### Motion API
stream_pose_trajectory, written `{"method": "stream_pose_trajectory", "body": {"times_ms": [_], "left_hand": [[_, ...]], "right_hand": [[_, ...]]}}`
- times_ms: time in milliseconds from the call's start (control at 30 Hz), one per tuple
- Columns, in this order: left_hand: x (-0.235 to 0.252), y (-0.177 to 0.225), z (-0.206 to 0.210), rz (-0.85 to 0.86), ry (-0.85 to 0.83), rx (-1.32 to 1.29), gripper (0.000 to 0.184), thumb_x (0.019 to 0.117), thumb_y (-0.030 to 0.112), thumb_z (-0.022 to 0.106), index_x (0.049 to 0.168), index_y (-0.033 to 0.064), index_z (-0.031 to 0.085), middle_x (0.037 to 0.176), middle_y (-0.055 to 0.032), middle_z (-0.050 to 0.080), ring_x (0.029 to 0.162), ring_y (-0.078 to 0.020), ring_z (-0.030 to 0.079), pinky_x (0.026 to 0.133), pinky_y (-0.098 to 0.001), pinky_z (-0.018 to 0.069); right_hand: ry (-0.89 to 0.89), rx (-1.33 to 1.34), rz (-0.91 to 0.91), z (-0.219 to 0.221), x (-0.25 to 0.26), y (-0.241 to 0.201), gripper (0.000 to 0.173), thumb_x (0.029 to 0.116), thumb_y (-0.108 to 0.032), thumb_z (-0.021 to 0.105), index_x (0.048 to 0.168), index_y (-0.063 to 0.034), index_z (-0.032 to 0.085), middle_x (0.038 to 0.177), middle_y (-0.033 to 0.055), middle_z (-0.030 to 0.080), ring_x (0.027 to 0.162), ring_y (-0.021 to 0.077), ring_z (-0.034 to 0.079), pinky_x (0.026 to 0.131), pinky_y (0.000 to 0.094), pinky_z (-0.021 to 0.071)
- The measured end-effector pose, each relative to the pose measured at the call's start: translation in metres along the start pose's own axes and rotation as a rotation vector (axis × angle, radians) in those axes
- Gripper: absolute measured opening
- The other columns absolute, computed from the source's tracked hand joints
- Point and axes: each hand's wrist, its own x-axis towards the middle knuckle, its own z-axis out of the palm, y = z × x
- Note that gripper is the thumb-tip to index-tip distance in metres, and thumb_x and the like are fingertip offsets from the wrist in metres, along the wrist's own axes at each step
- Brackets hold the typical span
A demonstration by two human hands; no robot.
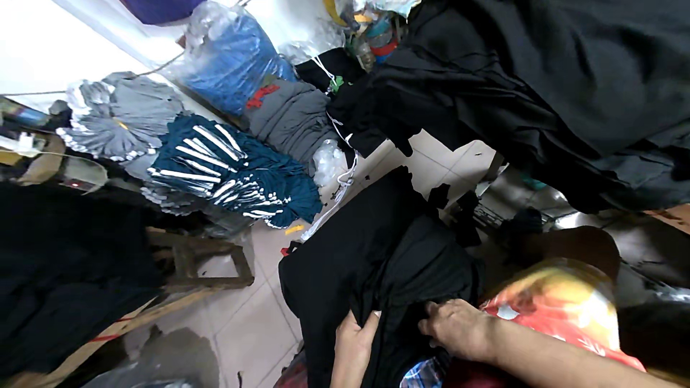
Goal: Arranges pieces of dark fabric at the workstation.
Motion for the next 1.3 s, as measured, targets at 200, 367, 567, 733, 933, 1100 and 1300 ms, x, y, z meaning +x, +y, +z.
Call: {"method": "stream_pose_trajectory", "body": {"times_ms": [200,367,567,733,933,1100,1300], "left_hand": [[-0.017,-0.005,0.007,0.242,-0.187,0.226,0.081,0.0793,0.04,0.082,0.13,-0.0168,0.056,0.124,-0.0303,0.065,0.121,-0.0388,0.062,0.107,-0.0522,0.0463],[-0.015,0.011,0.017,0.191,-0.084,0.486,0.051,0.0869,0.024,0.078,0.119,-0.0139,0.065,0.11,-0.0306,0.071,0.109,-0.0451,0.068,0.099,-0.0585,0.0502],[0.003,0.005,0.007,0.13,-0.098,0.313,0.036,0.0877,0.01,0.074,0.115,-0.0119,0.067,0.105,-0.0272,0.072,0.105,-0.0383,0.069,0.097,-0.0558,0.0499],[0.004,0.001,0.009,0.117,-0.116,0.243,0.036,0.0887,0.013,0.075,0.115,-0.0098,0.068,0.106,-0.0236,0.072,0.107,-0.0313,0.069,0.098,-0.0486,0.0502],[0.004,-0.003,0.005,0.134,-0.16,0.213,0.036,0.09,0.014,0.074,0.117,-0.0091,0.067,0.109,-0.0219,0.072,0.109,-0.0275,0.068,0.1,-0.0444,0.0498],[0.004,-0.004,-0.003,0.129,-0.261,0.181,0.049,0.0924,0.022,0.072,0.126,-0.0117,0.061,0.119,-0.0259,0.068,0.118,-0.0307,0.064,0.105,-0.0466,0.0457],[-0.003,0.0,0.0,0.194,-0.299,0.367,0.078,0.0796,0.037,0.084,0.132,-0.0141,0.057,0.126,-0.0299,0.064,0.124,-0.0402,0.061,0.109,-0.0533,0.0443]], "right_hand": [[0.29,0.054,-0.111,-0.019,-0.009,-0.005,0.027,0.1072,-0.014,0.05,0.122,0.0044,0.064,0.12,0.0299,0.062,0.108,0.0478,0.064,0.09,0.0615,0.0509],[0.473,0.018,-0.161,-0.019,-0.001,-0.008,0.025,0.107,-0.011,0.048,0.115,0.0051,0.065,0.114,0.0285,0.063,0.101,0.045,0.067,0.084,0.0575,0.0545],[0.779,-0.204,-0.593,0.023,0.01,-0.001,0.011,0.0942,-0.005,0.063,0.102,-0.0079,0.071,0.094,0.0128,0.07,0.075,0.0295,0.071,0.06,0.0437,0.0593],[-0.116,-0.184,-0.2,0.007,0.011,-0.004,0.034,0.1022,-0.009,0.058,0.133,0.0043,0.059,0.141,0.0272,0.053,0.116,0.0481,0.06,0.097,0.0611,0.0472],[-0.067,-0.167,-0.096,-0.002,0.001,-0.009,0.031,0.1009,0.006,0.049,0.13,0.0073,0.059,0.13,0.0296,0.06,0.118,0.0485,0.06,0.098,0.0609,0.0473],[0.174,-0.051,-0.178,-0.015,-0.009,-0.002,0.022,0.1017,-0.005,0.058,0.117,0.0079,0.065,0.126,0.0292,0.06,0.11,0.0475,0.063,0.093,0.0606,0.0502],[0.353,0.043,-0.183,-0.026,0.003,-0.008,0.021,0.1032,-0.003,0.052,0.116,0.0077,0.064,0.121,0.0296,0.06,0.108,0.0468,0.064,0.091,0.0597,0.0519]]}}
